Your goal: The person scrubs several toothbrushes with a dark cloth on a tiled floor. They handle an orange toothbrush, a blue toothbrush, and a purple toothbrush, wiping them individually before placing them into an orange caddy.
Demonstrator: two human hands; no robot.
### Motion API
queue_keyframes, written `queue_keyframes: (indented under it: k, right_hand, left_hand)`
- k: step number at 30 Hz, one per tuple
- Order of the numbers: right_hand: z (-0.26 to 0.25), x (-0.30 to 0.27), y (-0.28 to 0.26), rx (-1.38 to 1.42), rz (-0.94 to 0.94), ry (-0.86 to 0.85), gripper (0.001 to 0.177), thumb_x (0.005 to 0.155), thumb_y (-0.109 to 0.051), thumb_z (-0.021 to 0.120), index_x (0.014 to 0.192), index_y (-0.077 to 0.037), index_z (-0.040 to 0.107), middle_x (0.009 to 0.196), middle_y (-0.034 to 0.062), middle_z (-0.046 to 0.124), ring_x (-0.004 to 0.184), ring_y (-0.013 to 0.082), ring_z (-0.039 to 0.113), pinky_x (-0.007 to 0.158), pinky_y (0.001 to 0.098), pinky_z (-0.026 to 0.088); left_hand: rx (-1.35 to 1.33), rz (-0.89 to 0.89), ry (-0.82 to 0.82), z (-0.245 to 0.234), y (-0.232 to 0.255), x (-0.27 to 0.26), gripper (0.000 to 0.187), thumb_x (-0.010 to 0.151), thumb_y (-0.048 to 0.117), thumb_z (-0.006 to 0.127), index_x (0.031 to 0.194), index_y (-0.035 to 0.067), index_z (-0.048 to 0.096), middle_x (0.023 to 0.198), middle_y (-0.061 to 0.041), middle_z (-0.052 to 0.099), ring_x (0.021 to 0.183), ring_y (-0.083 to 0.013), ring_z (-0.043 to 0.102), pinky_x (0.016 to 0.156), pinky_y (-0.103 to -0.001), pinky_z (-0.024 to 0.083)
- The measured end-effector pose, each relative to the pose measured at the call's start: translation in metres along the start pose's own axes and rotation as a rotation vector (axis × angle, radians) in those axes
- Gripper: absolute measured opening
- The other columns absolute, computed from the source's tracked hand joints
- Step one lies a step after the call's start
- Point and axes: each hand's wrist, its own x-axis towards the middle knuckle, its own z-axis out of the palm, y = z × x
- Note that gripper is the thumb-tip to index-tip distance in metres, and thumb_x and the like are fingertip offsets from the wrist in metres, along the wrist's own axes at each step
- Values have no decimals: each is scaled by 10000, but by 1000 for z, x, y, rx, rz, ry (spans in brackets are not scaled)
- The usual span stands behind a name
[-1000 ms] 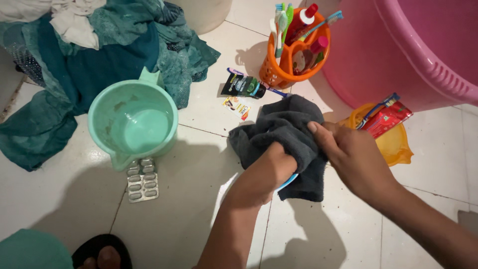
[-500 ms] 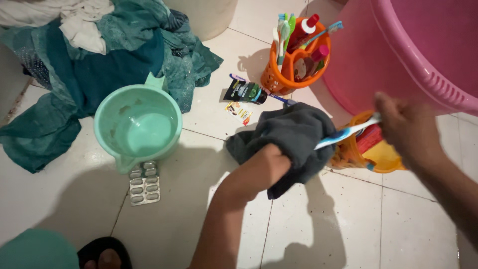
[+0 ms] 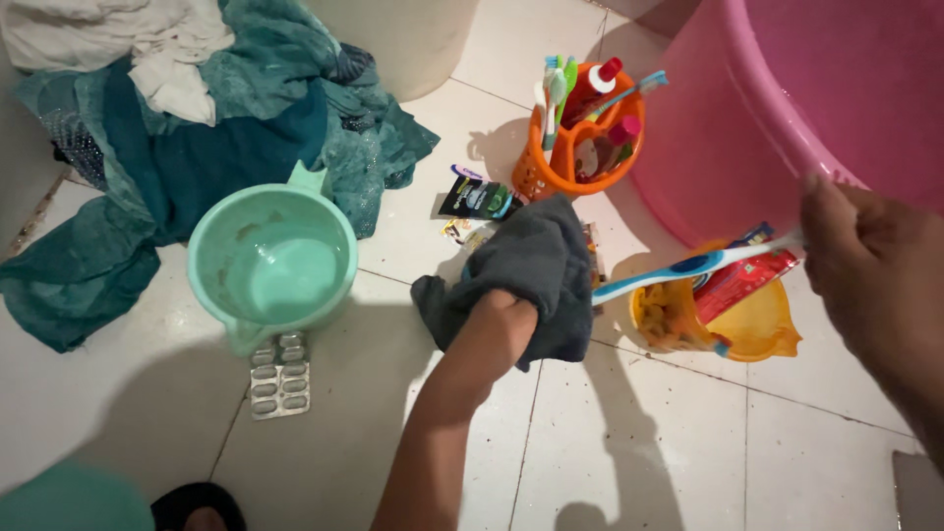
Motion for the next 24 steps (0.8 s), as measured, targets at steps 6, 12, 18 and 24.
queue_keyframes:
  k: [6,12,18,24]
  right_hand:
    - [5,-23,-49,118,-225,56,460,1151,-343,564,826,-19,603,641,33,551,578,84,509,533,285,421]
    - [-7,-35,-72,-132,-260,40,353,1123,-241,538,903,18,629,607,120,587,518,182,526,470,346,412]
    - [-6,-7,-66,227,-229,161,390,1197,-330,397,942,-55,502,695,56,499,551,142,495,520,320,428]
    - [20,11,-32,774,133,-175,257,1150,-341,525,1032,-113,536,846,38,597,655,98,549,598,261,473]
  left_hand:
    - [65,-155,168,10,10,7,405,976,307,509,1323,107,566,1168,-19,664,1015,-127,608,913,-286,478]
    - [-140,-91,368,-3,9,5,430,959,302,521,1323,82,587,1200,-40,672,1016,-147,626,904,-295,491]
    - [-188,-4,487,-13,2,8,438,942,274,523,1309,53,617,1207,-63,685,997,-172,645,877,-307,513]
    - [-418,161,646,-9,23,7,440,920,252,526,1294,49,639,1219,-54,695,985,-177,678,842,-311,544]
